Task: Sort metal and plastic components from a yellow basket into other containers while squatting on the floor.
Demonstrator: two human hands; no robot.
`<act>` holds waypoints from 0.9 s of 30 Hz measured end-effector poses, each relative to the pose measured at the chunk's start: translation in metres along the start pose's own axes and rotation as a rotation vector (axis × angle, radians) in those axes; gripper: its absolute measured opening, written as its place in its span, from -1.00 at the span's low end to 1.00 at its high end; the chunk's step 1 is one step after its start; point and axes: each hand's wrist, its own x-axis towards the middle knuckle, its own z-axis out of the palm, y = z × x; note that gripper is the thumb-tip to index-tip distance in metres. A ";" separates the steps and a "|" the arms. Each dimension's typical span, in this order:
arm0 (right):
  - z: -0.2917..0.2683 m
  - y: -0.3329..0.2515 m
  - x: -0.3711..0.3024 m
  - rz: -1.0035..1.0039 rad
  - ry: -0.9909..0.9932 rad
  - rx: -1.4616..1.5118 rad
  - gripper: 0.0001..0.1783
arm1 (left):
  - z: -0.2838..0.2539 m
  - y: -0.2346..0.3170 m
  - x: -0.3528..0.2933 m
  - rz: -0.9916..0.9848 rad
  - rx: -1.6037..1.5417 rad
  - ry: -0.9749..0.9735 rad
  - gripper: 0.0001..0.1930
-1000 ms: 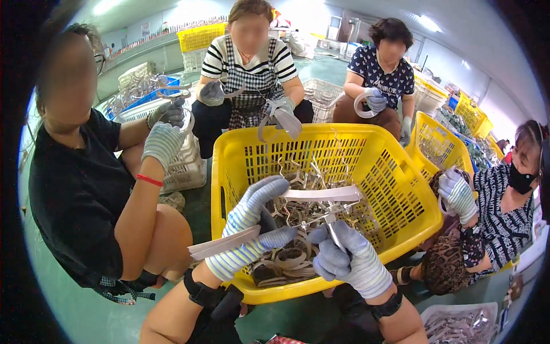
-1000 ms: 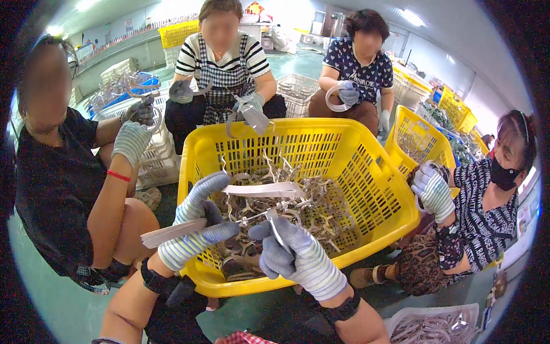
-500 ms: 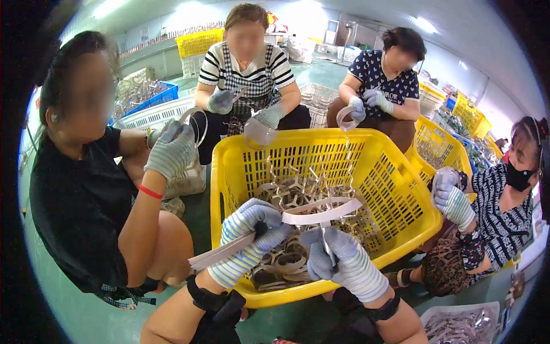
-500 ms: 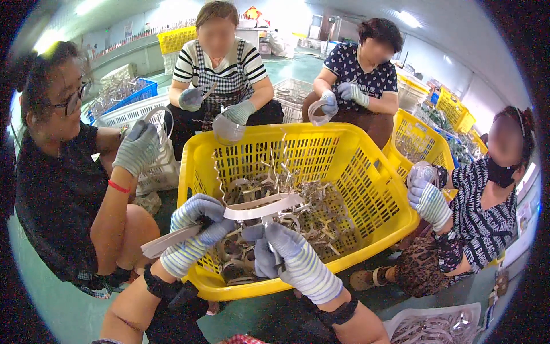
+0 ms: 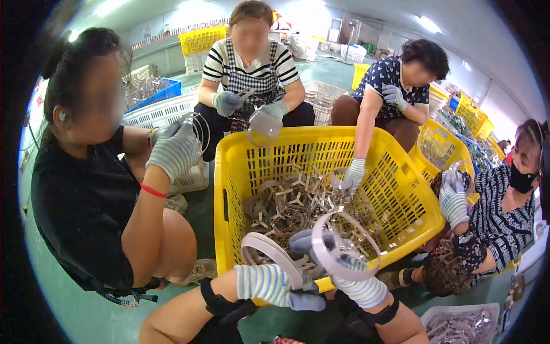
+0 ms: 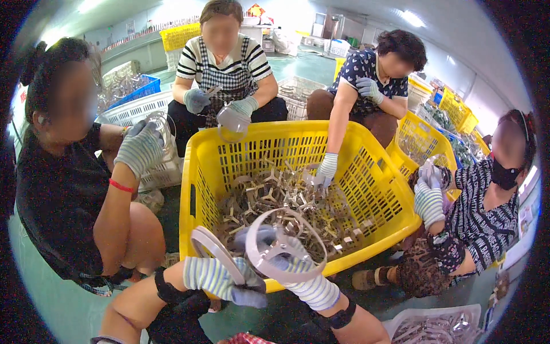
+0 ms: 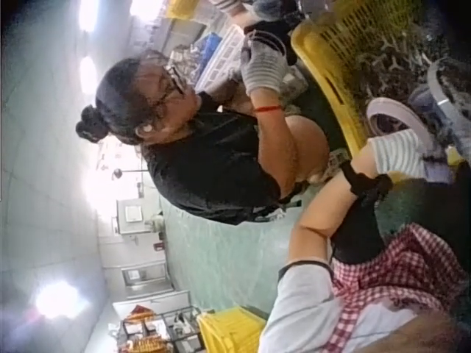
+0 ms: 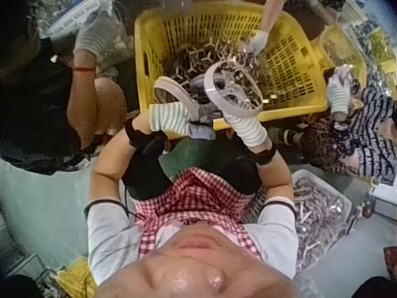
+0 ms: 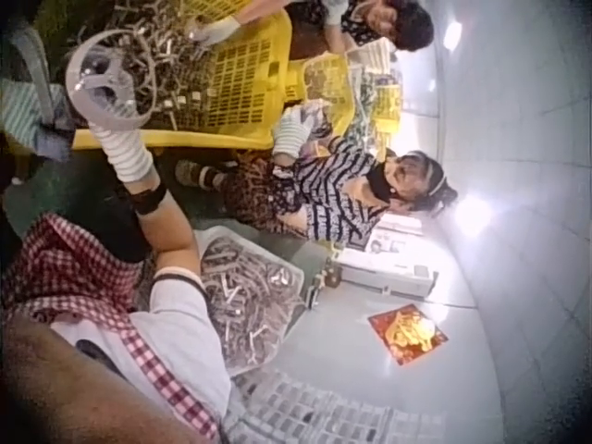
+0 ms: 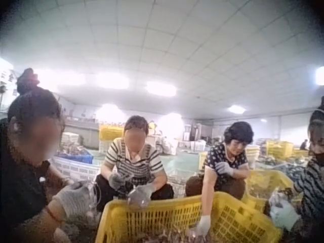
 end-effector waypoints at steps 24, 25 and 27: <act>-0.004 0.008 0.021 0.501 0.474 1.429 -0.70 | -0.012 0.006 0.015 -0.223 -0.159 0.663 -0.71; -0.001 0.020 0.013 0.402 0.533 1.452 -0.65 | -0.021 0.009 0.014 -0.195 0.018 0.688 -0.68; -0.012 0.027 0.014 0.603 0.522 1.564 -0.72 | -0.029 0.005 0.009 -0.263 0.103 0.575 -0.65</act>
